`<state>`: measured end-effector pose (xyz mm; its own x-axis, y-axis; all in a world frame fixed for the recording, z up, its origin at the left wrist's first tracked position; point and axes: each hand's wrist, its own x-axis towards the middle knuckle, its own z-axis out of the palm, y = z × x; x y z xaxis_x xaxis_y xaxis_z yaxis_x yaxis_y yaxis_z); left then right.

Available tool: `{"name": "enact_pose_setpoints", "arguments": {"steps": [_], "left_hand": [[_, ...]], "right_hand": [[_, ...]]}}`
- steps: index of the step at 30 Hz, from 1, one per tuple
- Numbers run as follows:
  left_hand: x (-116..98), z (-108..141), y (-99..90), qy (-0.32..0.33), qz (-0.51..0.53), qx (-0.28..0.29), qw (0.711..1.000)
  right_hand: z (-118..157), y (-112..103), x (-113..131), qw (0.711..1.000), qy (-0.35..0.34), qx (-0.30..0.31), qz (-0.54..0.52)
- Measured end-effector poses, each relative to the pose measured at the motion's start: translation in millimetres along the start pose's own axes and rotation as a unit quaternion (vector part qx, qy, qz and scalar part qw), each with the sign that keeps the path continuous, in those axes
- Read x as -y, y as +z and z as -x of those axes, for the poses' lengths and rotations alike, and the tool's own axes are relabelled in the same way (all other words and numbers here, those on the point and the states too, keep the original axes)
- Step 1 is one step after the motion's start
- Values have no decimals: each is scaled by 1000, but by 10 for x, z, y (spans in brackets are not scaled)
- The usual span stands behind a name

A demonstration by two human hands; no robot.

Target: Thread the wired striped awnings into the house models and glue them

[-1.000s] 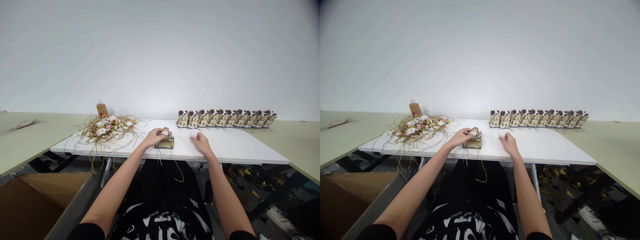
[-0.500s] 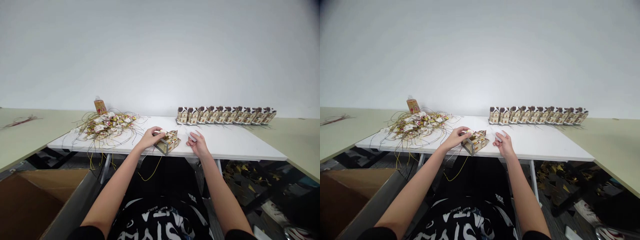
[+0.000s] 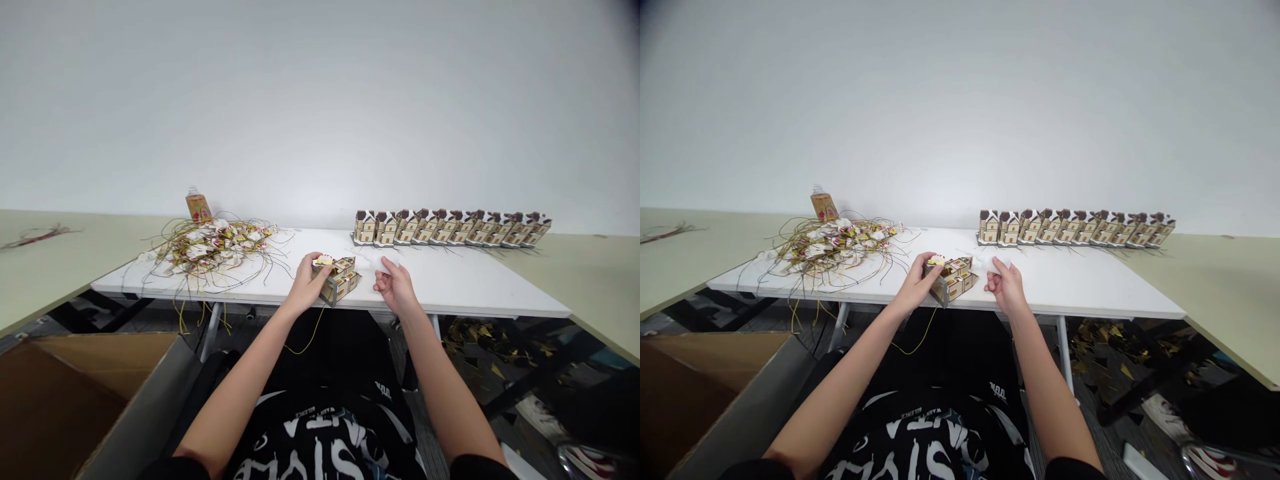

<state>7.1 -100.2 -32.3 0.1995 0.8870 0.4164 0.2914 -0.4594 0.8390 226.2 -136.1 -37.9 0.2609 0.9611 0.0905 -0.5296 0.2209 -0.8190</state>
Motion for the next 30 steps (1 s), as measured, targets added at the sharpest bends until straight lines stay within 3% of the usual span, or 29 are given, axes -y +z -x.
{"name": "enact_pose_setpoints", "arguments": {"steps": [3, 5, 12, 17, 21, 30], "left_hand": [[57, -37, 168, -15, 2, -48, 999], [105, -125, 211, -15, 17, -49, 999], [273, -518, 45, 10, 122, 96, 988], [316, -545, -6, 10, 189, 158, 969], [291, -500, -10, 11, 218, 180, 959], [310, -504, -15, 11, 223, 169, 960]], "right_hand": [[-95, 52, -11, 1000, -15, -11, -23], [-167, 67, -16, 999, -22, -16, -35], [-251, 34, -39, 998, -44, -35, -12], [-267, 69, -31, 995, -72, -51, 47], [-288, 126, 7, 991, -96, -46, 83], [-240, 216, 90, 980, -132, -30, 144]]}}
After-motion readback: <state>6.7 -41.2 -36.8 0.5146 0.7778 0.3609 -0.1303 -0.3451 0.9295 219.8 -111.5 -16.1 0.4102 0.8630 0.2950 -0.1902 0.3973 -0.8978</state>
